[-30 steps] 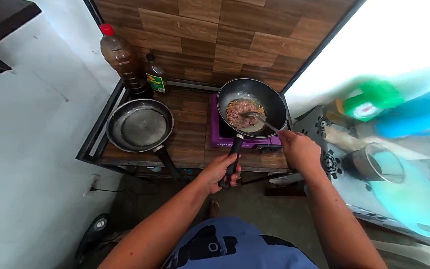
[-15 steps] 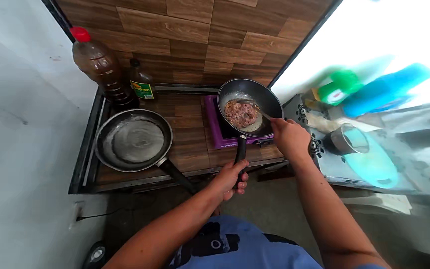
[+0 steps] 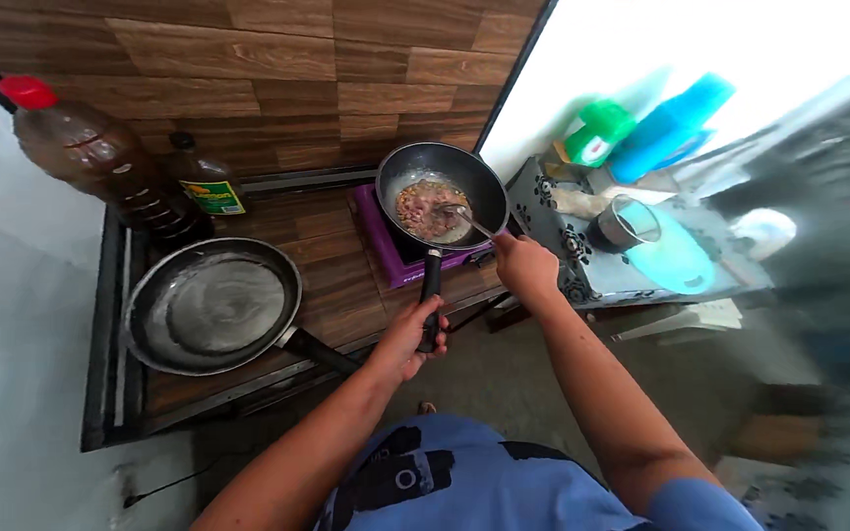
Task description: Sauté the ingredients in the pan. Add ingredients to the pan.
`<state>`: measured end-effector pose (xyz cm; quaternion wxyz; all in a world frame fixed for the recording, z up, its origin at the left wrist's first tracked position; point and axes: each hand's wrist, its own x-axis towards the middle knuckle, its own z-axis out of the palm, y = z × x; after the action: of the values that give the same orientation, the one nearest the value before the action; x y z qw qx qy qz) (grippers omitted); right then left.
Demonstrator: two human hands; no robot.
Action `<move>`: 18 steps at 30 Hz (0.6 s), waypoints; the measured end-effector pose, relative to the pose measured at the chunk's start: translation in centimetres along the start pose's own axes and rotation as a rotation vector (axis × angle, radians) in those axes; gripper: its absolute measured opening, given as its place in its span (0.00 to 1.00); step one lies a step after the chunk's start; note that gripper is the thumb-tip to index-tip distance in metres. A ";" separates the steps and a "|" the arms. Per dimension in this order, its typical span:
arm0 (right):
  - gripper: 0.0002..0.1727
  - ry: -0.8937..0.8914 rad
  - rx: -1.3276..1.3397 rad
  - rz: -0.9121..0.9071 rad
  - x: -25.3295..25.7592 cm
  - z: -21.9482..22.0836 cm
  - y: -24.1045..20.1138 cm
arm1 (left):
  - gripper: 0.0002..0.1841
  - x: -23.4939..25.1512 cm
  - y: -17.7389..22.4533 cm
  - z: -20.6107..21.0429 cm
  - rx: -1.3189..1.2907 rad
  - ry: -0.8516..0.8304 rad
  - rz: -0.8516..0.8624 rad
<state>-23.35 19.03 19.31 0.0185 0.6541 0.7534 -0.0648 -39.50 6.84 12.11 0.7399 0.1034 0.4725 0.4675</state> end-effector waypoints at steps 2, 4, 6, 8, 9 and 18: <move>0.17 0.046 0.004 -0.009 -0.4 -1.4 0.8 | 0.18 -0.5 0.0 0.1 0.004 0.038 0.008; 0.17 0.059 -0.021 -0.022 -2.0 -3.2 1.1 | 0.19 -0.9 -0.1 0.0 0.046 0.044 0.018; 0.17 0.026 -0.018 -0.054 -2.9 -3.4 1.3 | 0.19 -1.0 -0.5 -0.1 0.071 0.031 0.032; 0.18 -0.049 -0.027 -0.087 -2.3 -2.1 1.6 | 0.18 -1.0 -0.6 0.1 0.079 0.033 0.049; 0.18 -0.064 -0.037 -0.098 -1.9 -1.8 2.0 | 0.18 -1.0 -0.5 0.2 0.085 0.041 0.059; 0.16 -0.032 -0.026 -0.121 -2.2 -2.9 4.3 | 0.18 -1.0 -0.9 0.2 0.122 0.063 0.118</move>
<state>-18.65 17.75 22.12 0.0353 0.6061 0.7918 -0.0665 -38.98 5.62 12.32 0.6882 0.1610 0.5164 0.4835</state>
